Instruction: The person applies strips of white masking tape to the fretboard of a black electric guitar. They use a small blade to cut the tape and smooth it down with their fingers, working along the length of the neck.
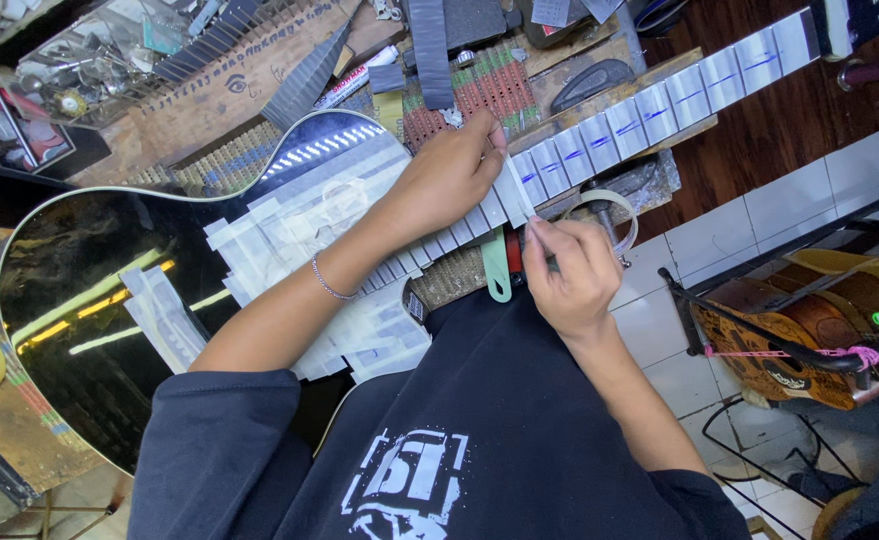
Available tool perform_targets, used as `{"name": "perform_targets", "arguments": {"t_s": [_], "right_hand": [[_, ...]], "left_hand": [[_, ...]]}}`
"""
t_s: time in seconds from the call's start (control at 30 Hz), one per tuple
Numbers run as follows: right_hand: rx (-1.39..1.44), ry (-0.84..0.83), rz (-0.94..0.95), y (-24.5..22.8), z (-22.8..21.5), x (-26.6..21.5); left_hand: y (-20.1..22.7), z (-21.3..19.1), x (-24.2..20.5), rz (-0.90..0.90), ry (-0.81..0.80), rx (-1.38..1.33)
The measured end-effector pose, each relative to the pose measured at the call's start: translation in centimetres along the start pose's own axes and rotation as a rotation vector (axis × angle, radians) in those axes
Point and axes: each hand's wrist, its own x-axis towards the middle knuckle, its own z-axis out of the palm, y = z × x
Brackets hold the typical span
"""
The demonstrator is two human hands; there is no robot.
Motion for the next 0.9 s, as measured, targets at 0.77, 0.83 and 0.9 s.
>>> {"name": "perform_targets", "arguments": {"t_s": [0.77, 0.83, 0.9], "right_hand": [[-0.059, 0.027, -0.248, -0.1, 2.8, 3.1], [-0.062, 0.029, -0.245, -0.1, 2.8, 3.1], [-0.062, 0.031, -0.242, 0.0, 2.8, 3.0]], "left_hand": [[-0.1, -1.3, 0.0, 0.074, -0.05, -0.087], [0.0, -1.4, -0.1, 0.072, -0.048, -0.089], [0.0, -1.4, -0.2, 0.067, -0.044, -0.091]]}}
